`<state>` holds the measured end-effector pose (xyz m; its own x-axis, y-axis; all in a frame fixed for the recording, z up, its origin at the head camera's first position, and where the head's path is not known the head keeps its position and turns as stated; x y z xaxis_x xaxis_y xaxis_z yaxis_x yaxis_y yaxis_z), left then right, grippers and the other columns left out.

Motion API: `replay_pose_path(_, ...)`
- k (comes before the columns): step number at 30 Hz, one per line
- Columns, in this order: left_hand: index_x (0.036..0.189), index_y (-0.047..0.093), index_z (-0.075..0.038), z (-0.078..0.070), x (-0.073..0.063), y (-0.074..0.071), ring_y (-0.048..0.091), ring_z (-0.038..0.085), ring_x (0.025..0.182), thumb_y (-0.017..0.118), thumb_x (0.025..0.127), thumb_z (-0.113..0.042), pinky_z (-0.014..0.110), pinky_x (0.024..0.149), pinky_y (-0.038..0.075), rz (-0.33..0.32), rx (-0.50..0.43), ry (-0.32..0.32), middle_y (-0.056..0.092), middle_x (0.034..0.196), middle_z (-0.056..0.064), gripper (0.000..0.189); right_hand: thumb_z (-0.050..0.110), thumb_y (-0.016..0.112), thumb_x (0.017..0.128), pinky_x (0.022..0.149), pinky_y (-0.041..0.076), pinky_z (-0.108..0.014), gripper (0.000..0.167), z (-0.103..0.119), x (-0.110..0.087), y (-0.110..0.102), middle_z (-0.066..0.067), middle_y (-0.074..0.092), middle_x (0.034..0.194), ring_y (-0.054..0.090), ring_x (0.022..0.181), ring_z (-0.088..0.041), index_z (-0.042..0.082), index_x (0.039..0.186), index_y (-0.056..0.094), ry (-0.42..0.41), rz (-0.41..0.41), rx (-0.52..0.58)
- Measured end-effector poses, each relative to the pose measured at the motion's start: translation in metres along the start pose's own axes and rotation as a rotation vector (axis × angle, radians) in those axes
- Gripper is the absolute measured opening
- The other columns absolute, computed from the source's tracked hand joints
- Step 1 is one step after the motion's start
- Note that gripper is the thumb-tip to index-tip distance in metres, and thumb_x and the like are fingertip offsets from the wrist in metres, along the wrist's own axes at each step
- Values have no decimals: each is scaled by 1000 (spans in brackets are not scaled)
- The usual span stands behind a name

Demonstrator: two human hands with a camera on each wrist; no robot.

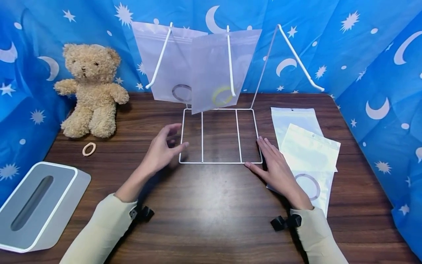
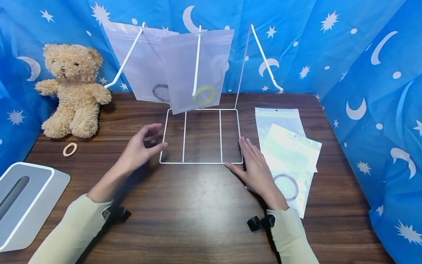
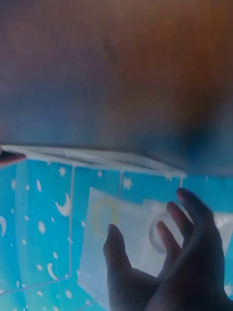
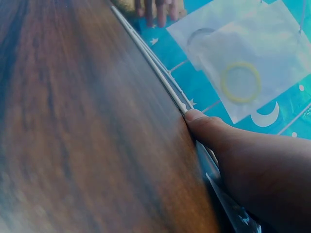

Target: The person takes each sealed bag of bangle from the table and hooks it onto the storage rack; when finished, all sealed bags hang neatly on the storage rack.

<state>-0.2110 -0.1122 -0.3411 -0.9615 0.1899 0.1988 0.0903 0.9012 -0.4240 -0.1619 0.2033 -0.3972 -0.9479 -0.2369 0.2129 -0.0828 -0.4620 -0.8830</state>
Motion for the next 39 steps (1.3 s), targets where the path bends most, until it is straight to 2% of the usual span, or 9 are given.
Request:
replay_pose_path(3,136,47,7,16,-7,6,49,39,125,74,86,-2,49,98,46,26,-88,-73,51,134,26,58,58,63,89,113,21,-52,91,0,0,1,-13,30,157,21,146,-29,7,155,27,2,6,4)
replay_pose_path(6,136,46,7,29,-8,6,47,36,127,75,86,-5,48,101,43,25,-120,-72,51,136,24,60,59,63,89,113,21,-52,91,1,-1,2,-13,29,157,21,146,-29,7,155,27,6,11,3)
replay_pose_path(8,138,47,3,34,-9,4,46,33,129,78,85,-13,47,104,39,25,-60,-48,52,137,20,63,59,63,89,113,21,-52,91,1,-2,2,-13,29,157,21,146,-29,7,155,27,6,13,2)
replay_pose_path(12,145,45,-6,43,-11,5,39,31,136,80,82,-36,49,110,31,28,167,22,46,145,16,77,57,64,89,113,21,-53,90,3,0,0,-12,30,157,22,145,-29,7,155,28,-6,2,0)
replay_pose_path(19,154,30,-6,46,-16,24,16,26,147,70,77,-66,47,117,8,157,474,112,26,158,13,106,56,64,89,113,21,-51,90,5,1,0,-11,30,157,22,145,-29,6,154,28,-13,-5,-7)
replay_pose_path(28,153,30,-2,45,-16,29,14,24,148,70,78,-66,47,117,7,177,550,157,27,159,10,106,56,64,89,114,20,-49,89,6,4,-4,-12,32,156,24,145,-29,6,154,30,-13,-16,1)
replay_pose_path(33,153,29,-2,48,-17,31,13,24,148,69,79,-66,46,117,6,199,549,141,25,159,10,105,45,69,90,115,20,-49,79,11,3,-21,-16,38,152,31,141,-34,3,150,38,-44,-121,39)
replay_pose_path(36,153,29,-2,48,-17,32,13,24,148,68,79,-66,47,117,7,202,540,140,25,159,9,105,32,71,90,110,27,-53,69,0,-3,-49,-22,45,145,40,133,-40,2,146,44,24,-243,55)
replay_pose_path(39,153,30,-2,48,-16,34,14,24,148,68,79,-66,47,117,7,199,534,143,25,159,10,105,27,67,92,99,34,-59,63,-34,-19,-83,-29,52,134,47,120,-48,-1,144,45,247,-331,14)
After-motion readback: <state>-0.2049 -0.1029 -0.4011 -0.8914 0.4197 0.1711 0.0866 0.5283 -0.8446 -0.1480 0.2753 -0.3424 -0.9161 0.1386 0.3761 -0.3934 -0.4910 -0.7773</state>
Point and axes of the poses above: each hand's wrist, its own x-axis towards the middle knuckle, its own y-axis out of the palm, z = x × y, the point moved 10 cm from there along x, towards the middle knuckle
